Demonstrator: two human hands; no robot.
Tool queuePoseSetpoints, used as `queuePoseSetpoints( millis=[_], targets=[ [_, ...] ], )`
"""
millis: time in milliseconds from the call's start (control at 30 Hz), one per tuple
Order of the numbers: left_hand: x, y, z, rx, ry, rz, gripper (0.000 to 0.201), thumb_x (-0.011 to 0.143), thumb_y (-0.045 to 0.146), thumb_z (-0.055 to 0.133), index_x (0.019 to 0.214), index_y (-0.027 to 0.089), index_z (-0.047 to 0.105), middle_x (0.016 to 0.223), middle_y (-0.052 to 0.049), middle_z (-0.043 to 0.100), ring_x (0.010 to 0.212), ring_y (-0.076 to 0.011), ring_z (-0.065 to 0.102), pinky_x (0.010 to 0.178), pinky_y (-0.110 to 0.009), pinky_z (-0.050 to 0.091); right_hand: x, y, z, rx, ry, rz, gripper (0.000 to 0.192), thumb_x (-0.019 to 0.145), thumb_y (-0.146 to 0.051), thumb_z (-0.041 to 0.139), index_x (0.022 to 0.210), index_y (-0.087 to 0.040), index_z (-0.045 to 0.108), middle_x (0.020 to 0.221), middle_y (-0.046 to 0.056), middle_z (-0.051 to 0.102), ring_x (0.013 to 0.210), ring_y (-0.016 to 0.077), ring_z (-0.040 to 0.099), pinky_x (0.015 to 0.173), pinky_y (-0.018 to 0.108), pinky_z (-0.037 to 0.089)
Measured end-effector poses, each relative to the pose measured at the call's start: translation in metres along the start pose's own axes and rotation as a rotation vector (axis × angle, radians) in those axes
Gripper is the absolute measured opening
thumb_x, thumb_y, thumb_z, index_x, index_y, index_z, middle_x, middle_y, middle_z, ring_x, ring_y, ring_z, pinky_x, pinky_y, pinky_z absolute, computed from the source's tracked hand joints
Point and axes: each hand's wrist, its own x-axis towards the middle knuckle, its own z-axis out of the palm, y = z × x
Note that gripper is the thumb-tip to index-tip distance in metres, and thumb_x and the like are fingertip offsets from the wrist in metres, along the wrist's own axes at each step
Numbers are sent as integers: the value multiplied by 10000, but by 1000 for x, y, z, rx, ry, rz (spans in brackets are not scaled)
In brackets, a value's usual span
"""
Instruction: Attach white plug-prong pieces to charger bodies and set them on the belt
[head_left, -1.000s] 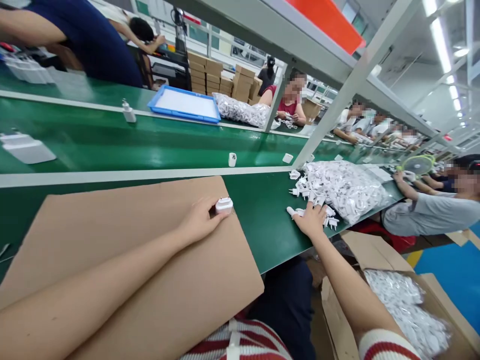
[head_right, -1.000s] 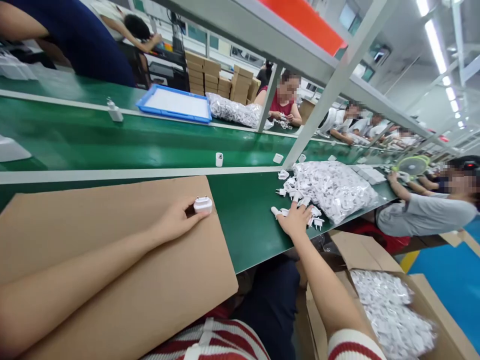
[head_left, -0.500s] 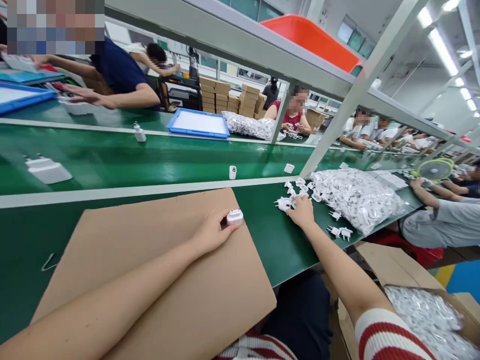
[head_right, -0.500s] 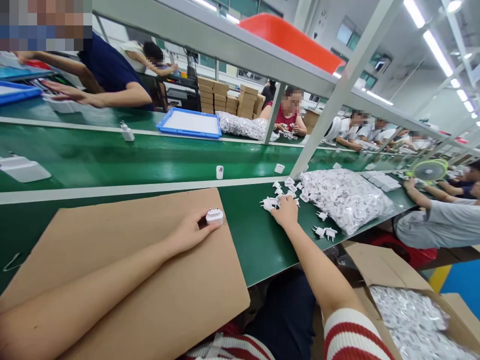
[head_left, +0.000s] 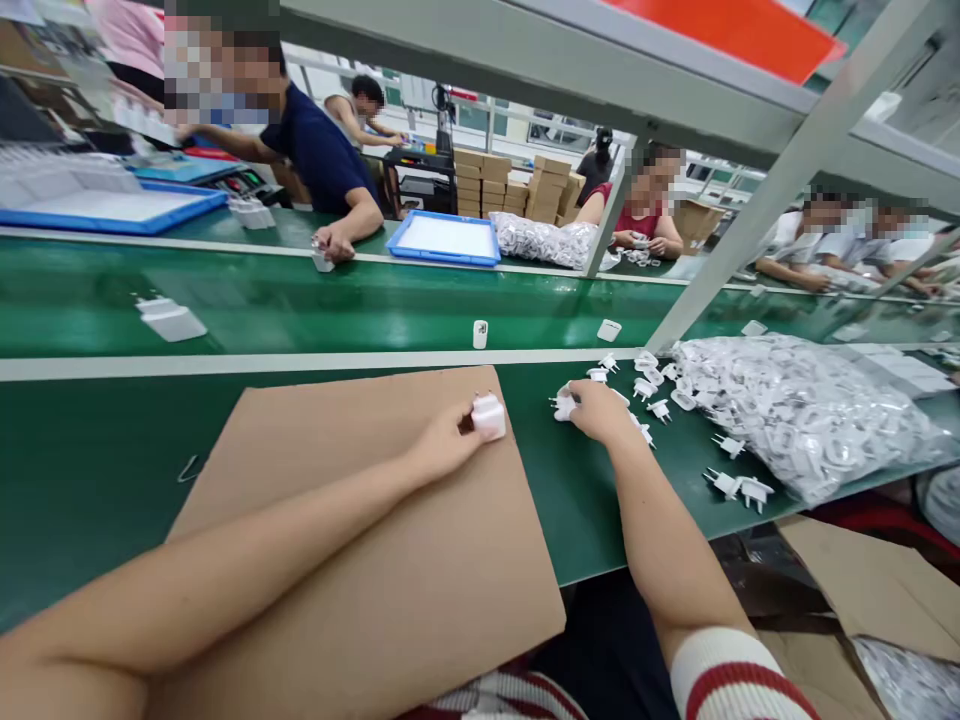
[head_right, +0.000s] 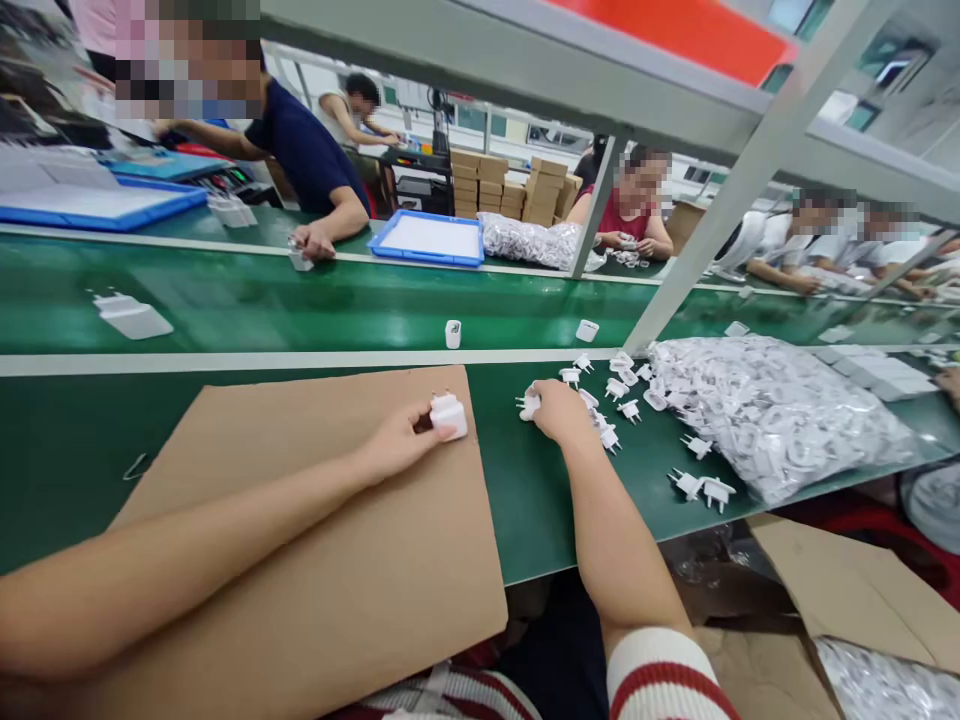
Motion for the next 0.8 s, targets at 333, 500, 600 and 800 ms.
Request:
queuePoseSetpoints(
  millis=[333, 500, 600, 800],
  targets=[
    [153, -27, -79, 399, 617, -352, 373, 796, 287, 748, 1141, 178, 659, 1261, -147, 698, 1182, -354, 630, 1022, -454, 488, 14, -2, 18, 1075, 173, 134, 274, 716, -398, 677, 908, -205, 707, 813, 25, 691, 686, 173, 588, 659, 312, 485],
    [160, -30, -73, 566, 793, -326, 562, 719, 248, 773, 1249, 157, 609, 1415, -210, 577, 1349, -438, 476, 1111, -567, 391, 11, -8, 15, 1309, 76, 97, 239, 597, -374, 736, 753, -211, 657, 780, 20, 697, 724, 154, 599, 659, 274, 455],
    [147, -18, -54, 673, 869, -63, 539, 781, 299, 738, 1275, 151, 581, 1429, -202, 543, 1363, -403, 461, 1138, -533, 372, 11, -10, 16, 1370, 72, 135, 225, 562, -358, 758, 658, -202, 627, 713, 3, 668, 683, 132, 571, 658, 265, 450],
    [150, -14, -39, 552, 588, -264, 640, 814, 487, 771, 1281, 103, 561, 1352, -278, 600, 1287, -432, 548, 1046, -521, 440, 5, -19, 16, 1312, 68, 69, 273, 527, -328, 827, 684, -192, 649, 706, -5, 676, 658, 130, 571, 642, 273, 457]
  ],
)
